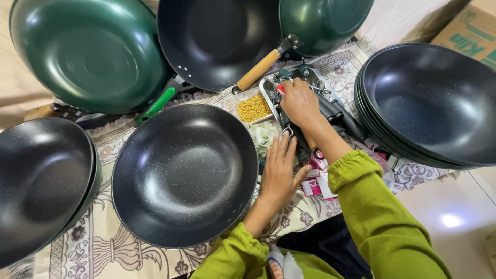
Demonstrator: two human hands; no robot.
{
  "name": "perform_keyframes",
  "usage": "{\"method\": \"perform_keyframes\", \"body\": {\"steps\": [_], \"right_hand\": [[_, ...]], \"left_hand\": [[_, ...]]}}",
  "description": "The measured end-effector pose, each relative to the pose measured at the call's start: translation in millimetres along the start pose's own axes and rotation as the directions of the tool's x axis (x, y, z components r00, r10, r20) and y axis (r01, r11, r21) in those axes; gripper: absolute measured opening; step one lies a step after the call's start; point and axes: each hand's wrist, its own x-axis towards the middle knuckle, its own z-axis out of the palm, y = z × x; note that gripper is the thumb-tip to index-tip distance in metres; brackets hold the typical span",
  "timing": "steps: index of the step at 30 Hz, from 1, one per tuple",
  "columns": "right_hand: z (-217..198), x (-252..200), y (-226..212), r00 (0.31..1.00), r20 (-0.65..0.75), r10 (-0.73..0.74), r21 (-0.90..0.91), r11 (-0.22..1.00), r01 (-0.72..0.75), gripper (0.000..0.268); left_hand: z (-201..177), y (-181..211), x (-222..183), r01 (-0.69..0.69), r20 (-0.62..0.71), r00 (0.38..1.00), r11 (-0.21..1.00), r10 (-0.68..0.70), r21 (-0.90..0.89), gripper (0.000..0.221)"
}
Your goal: Attaching a handle bracket to a wok using screws and a screwdriver
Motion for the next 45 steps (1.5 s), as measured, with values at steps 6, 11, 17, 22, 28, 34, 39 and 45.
{"method": "perform_keyframes", "body": {"steps": [6,11,17,22,28,34,39,45], "right_hand": [[-68,-15,-18,0.994,0.108,-0.002,0.270,0.963,-0.027,0.037],[-137,-38,-53,0.981,0.165,-0.104,0.517,0.856,0.004,0.038],[-211,-76,-94,0.972,0.217,-0.095,0.819,0.559,-0.129,0.043],[-242,-130,-142,0.977,0.186,-0.103,0.901,0.414,-0.128,0.042],[-231,-168,-211,0.936,-0.045,-0.349,0.911,0.371,0.182,0.036],[-251,-170,-238,0.803,-0.123,-0.583,0.868,0.329,0.372,0.040],[-242,-120,-192,0.881,-0.012,-0.474,0.762,0.566,0.315,0.027],[-189,-45,-95,0.965,0.127,-0.231,0.471,0.870,0.147,0.024]], "left_hand": [[1,-9,-13,0.071,0.003,0.997,0.997,-0.071,0.012,0.083],[-22,2,-27,0.046,-0.025,0.999,0.998,-0.047,-0.035,0.080],[-78,45,-43,0.002,-0.162,0.984,0.917,-0.073,-0.399,0.084],[-113,78,-58,-0.024,-0.152,0.916,0.327,-0.371,-0.945,0.084],[-156,62,-90,-0.144,-0.216,0.696,0.162,-0.685,-0.976,0.059],[-210,26,-150,0.227,-0.306,0.395,0.414,-0.867,-0.881,0.053],[-247,-12,-200,0.684,-0.481,0.425,0.620,-0.767,-0.383,0.053],[-261,-69,-232,0.805,-0.521,0.559,0.573,-0.646,0.154,0.052]]}}
